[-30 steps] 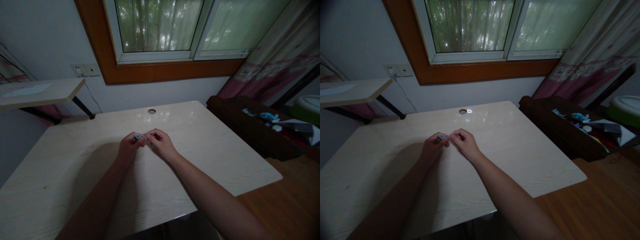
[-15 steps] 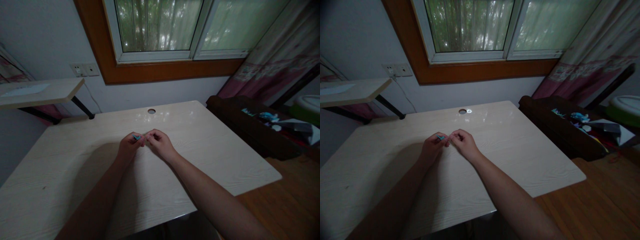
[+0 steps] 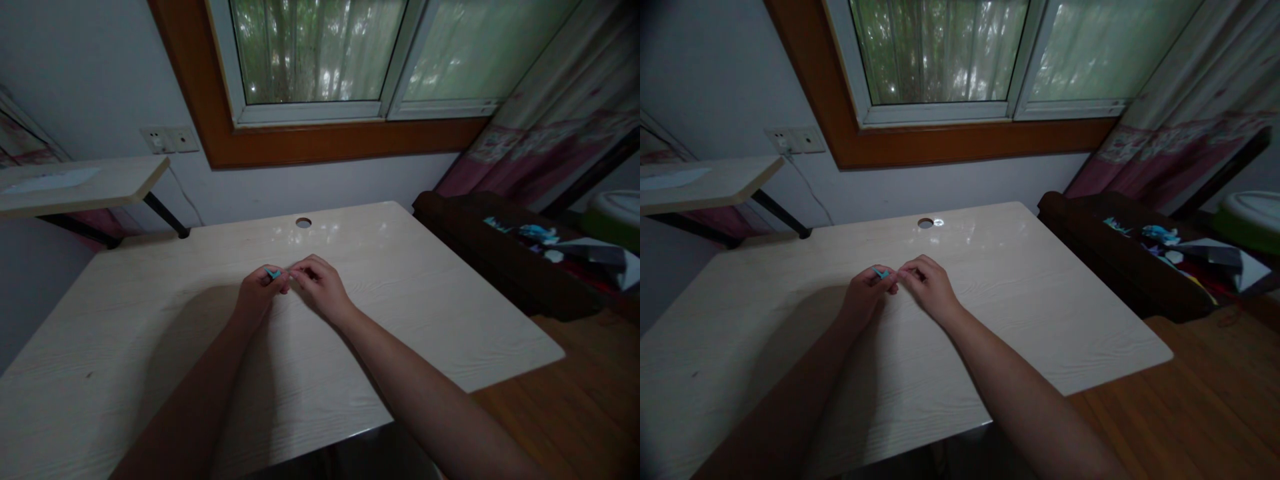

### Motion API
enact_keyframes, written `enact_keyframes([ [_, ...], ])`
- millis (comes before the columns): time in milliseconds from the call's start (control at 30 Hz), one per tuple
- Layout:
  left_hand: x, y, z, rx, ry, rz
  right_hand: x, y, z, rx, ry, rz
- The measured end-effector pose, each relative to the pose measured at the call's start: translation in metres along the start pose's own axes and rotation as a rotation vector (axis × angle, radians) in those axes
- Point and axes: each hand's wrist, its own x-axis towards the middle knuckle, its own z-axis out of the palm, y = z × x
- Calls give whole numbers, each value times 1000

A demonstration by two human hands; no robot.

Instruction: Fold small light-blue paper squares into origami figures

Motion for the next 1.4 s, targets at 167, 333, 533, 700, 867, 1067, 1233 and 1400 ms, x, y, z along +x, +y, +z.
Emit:
enact_keyframes([
  [167,1,-3,-1,-46,-51,45,0,6,4,147,-45,82],
  [333,1,-4,-2,-40,-50,53,-1,9,6,262,-67,138],
  [533,0,-4,-3,-44,-64,65,-2,7,6,301,-66,136],
  [700,-1,-2,-2,-42,-63,65,-3,6,5,227,-14,135],
  [867,-1,-1,-1,-50,-64,53,-3,3,2,57,30,30],
  [1067,0,-4,-2,-74,-59,81,-2,0,0,-7,27,-48],
  [1233,1,-5,-1,-73,-41,76,-1,3,1,-29,27,-89],
  [1400,1,-1,-2,-23,-47,84,-1,4,1,-53,14,-98],
])
